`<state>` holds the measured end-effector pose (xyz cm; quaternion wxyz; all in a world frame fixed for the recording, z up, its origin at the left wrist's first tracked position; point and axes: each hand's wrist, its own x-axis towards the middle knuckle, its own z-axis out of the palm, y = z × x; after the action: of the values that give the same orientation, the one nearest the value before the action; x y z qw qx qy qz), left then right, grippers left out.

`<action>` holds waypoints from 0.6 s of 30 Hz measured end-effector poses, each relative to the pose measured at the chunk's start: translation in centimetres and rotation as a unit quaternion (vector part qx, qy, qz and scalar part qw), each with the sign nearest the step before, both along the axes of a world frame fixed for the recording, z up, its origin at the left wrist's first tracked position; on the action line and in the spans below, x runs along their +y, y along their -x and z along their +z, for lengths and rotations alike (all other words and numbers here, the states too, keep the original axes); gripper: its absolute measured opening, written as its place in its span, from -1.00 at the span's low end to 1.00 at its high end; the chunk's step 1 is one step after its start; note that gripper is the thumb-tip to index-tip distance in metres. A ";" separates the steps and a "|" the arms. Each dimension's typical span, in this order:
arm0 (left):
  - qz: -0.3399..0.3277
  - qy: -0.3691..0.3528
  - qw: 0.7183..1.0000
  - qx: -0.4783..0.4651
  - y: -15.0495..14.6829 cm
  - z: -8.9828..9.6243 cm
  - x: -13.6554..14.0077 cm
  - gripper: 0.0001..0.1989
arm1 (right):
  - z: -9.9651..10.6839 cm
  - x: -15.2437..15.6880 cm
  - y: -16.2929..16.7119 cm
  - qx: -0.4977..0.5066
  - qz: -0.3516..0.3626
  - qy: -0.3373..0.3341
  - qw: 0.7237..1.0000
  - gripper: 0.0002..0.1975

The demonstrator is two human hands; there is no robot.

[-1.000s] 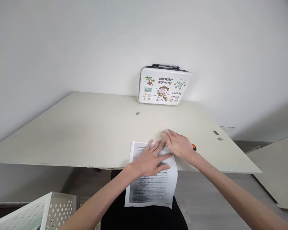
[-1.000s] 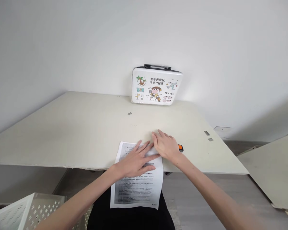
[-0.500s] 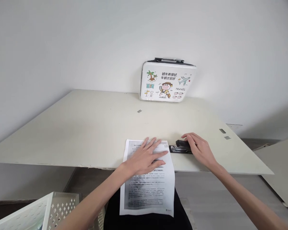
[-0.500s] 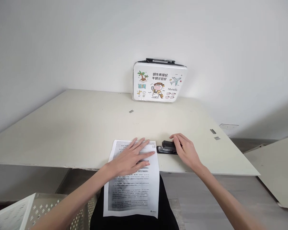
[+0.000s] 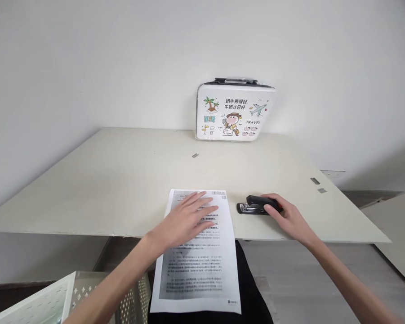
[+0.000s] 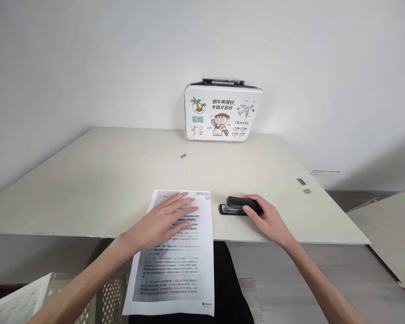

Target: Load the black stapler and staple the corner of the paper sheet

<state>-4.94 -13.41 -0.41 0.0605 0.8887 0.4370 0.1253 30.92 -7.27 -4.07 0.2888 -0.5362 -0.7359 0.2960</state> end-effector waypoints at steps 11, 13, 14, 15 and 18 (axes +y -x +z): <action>0.079 0.047 0.995 0.039 7.0 -0.6 -1.9 -0.48 | 0.3 0.3 0.3 0.032 0.017 0.001 0.999 -0.61; 0.083 0.049 0.995 0.040 6.6 -0.7 -1.1 -0.46 | 0.7 0.3 0.2 0.054 0.017 0.009 0.998 -0.61; 0.083 0.050 0.994 0.041 6.3 -0.8 -0.6 -0.45 | 0.8 0.4 0.2 0.068 0.009 0.016 0.998 -0.61; 0.081 0.051 0.994 0.043 5.9 -0.8 0.1 -0.44 | 0.9 0.4 0.1 0.084 -0.005 0.021 0.996 -0.61; 0.069 0.056 0.995 0.052 4.7 -0.6 2.1 -0.43 | 0.9 0.7 -0.3 0.147 -0.069 0.023 0.986 -0.61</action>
<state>-9.62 -11.30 -1.03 0.0789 0.8567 0.5064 0.0585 31.26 -6.53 -3.22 0.4011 -0.5430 -0.6396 0.3677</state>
